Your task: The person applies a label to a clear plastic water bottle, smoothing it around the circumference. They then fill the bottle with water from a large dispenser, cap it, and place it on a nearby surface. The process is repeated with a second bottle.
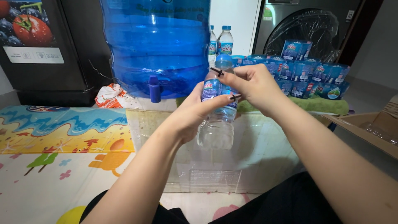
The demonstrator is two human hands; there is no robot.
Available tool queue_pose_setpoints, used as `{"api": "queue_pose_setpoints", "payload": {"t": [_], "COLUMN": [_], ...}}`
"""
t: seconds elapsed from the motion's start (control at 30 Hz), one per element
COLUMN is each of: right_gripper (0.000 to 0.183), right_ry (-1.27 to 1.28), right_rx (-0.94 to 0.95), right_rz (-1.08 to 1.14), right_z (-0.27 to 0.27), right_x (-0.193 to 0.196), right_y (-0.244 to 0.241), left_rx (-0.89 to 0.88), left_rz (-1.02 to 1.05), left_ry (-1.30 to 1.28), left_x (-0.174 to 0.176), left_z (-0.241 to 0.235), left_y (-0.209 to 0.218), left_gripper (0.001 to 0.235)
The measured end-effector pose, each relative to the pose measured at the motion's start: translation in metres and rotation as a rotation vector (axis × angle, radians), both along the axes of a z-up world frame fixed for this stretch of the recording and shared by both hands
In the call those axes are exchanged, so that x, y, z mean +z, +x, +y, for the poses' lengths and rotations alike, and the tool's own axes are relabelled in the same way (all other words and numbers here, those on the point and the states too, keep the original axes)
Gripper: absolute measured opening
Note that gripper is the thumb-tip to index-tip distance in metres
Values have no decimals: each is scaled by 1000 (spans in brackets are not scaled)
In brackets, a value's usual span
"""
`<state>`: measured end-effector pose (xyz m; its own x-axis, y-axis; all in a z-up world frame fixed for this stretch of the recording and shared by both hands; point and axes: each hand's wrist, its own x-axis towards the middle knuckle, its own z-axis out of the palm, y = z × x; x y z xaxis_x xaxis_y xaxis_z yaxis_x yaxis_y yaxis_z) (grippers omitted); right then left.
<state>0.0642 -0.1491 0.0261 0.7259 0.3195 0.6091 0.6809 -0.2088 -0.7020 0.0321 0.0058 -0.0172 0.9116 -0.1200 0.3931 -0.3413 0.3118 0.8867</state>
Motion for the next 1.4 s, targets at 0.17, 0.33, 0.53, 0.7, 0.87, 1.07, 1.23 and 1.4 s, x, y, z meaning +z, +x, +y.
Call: {"api": "queue_pose_setpoints", "payload": {"t": [0.17, 0.33, 0.53, 0.7, 0.87, 1.07, 1.23, 1.4], "right_gripper": [48, 48, 32, 47, 32, 29, 28, 24], "right_ry": [-10, -16, -15, -249, -304, -269, -264, -198], "right_rx": [12, 26, 85, 133, 103, 126, 152, 165], "right_rz": [-29, -14, 236, 133, 25, 15, 25, 117], "right_z": [-1, 9, 14, 4, 4, 11, 15, 9], "right_x": [-4, -1, 14, 11, 8, 5, 9, 8], "right_y": [14, 7, -21, 9, 16, 6, -3, 10], "left_rx": [-12, -19, -52, -48, -65, -47, -31, -22], "left_rz": [-24, -33, -22, -2, 14, -12, -54, 82], "left_ry": [5, -13, -47, -56, -77, -56, 2, -58], "left_x": [-1, -7, -6, -8, -8, -12, -16, 3], "left_z": [5, 11, 17, 20, 20, 23, 29, 16], "left_y": [-3, -1, -11, -12, -20, -25, -23, -42], "left_gripper": [103, 100, 91, 83, 83, 85, 92, 96]}}
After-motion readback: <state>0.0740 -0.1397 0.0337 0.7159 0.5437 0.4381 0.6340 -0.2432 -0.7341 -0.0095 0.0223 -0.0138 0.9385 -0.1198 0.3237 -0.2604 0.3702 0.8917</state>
